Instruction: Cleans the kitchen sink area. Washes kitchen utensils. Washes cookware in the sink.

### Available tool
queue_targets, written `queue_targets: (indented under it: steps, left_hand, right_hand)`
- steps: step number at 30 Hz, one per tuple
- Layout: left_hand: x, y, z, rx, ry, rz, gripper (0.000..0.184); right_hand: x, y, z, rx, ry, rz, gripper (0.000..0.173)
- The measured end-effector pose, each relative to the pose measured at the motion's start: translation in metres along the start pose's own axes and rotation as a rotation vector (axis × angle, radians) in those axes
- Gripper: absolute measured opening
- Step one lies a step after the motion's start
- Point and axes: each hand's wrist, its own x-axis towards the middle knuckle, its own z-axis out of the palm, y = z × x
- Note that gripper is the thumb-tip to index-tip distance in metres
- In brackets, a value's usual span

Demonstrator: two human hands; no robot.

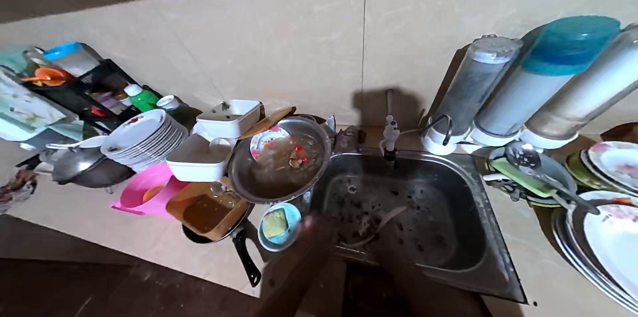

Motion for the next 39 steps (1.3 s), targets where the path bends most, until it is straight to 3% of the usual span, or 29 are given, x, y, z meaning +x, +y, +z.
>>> queue_targets:
  steps: [2, 3, 5, 7, 8, 10, 12, 16, 18, 21, 24, 27, 29, 32, 34, 36, 38, 39]
  left_hand:
    - [-0.005, -0.05, 0.001, 0.1, 0.165, -0.174, 0.061]
    - [-0.006, -0.07, 0.006, 0.131, 0.173, -0.256, 0.077]
    - [-0.006, -0.086, 0.009, 0.181, 0.112, -0.341, 0.084]
    - [-0.007, -0.081, 0.009, 0.185, 0.076, -0.329, 0.073]
    - [-0.009, -0.081, 0.014, 0.182, 0.162, -0.263, 0.063]
    - [-0.011, -0.085, 0.022, 0.17, 0.37, -0.093, 0.043]
    - [-0.012, -0.088, 0.026, 0.132, 0.456, -0.006, 0.032]
    - [-0.015, -0.082, 0.008, -0.018, 0.292, -0.087, 0.037]
    - [-0.014, -0.082, 0.005, -0.227, 0.429, -0.065, 0.037]
    - [-0.005, -0.043, -0.004, -0.407, 0.592, 0.084, 0.037]
    - [0.01, 0.016, 0.002, -0.513, 0.507, 0.322, 0.035]
    - [0.038, 0.034, 0.033, -0.507, 0.461, 0.54, 0.029]
    - [0.054, 0.03, 0.029, -0.395, 0.453, 0.509, 0.029]
    - [0.071, 0.035, -0.003, -0.413, 0.311, 0.196, 0.034]
    - [0.081, 0.046, -0.012, -0.694, 0.328, 0.044, 0.028]
    - [0.084, 0.069, -0.019, -1.284, 0.294, -0.113, 0.019]
    - [0.076, 0.09, -0.027, -1.886, 0.049, -0.209, 0.04]
    - [0.071, 0.096, -0.026, -2.06, -0.111, -0.222, 0.049]
  right_hand:
    - [0.01, -0.005, -0.004, 0.025, 0.063, 0.027, 0.056]
    - [0.013, -0.008, -0.004, -0.011, 0.078, 0.038, 0.055]
    - [0.017, -0.011, -0.002, -0.183, 0.094, 0.041, 0.042]
    - [0.006, -0.016, 0.001, -0.444, 0.044, 0.054, 0.043]
    - [0.002, -0.018, 0.003, -0.537, 0.007, 0.063, 0.046]
    - [0.002, -0.018, 0.007, -0.569, -0.07, 0.066, 0.046]
    - [0.006, -0.014, 0.006, -0.493, -0.15, 0.084, 0.041]
    - [0.001, -0.017, 0.004, -0.524, -0.281, 0.09, 0.038]
    - [-0.006, -0.021, 0.002, -0.59, -0.367, 0.051, 0.044]
    - [-0.025, -0.022, 0.002, -0.651, -0.493, 0.005, 0.046]
    - [-0.06, -0.019, 0.011, -0.701, -0.584, -0.023, 0.041]
    - [-0.092, -0.027, 0.017, -0.779, -0.568, -0.156, 0.02]
    - [-0.095, -0.038, 0.009, -0.889, -0.601, -0.27, 0.029]
    - [-0.103, -0.046, 0.001, -1.021, -0.639, -0.359, 0.039]
    - [-0.113, -0.049, 0.0, -1.005, -0.588, -0.324, 0.04]
    - [-0.113, -0.052, -0.002, -0.899, -0.52, -0.266, 0.036]
    - [-0.106, -0.056, -0.01, -0.796, -0.493, -0.16, 0.039]
    - [-0.102, -0.057, -0.013, -0.758, -0.507, -0.131, 0.043]
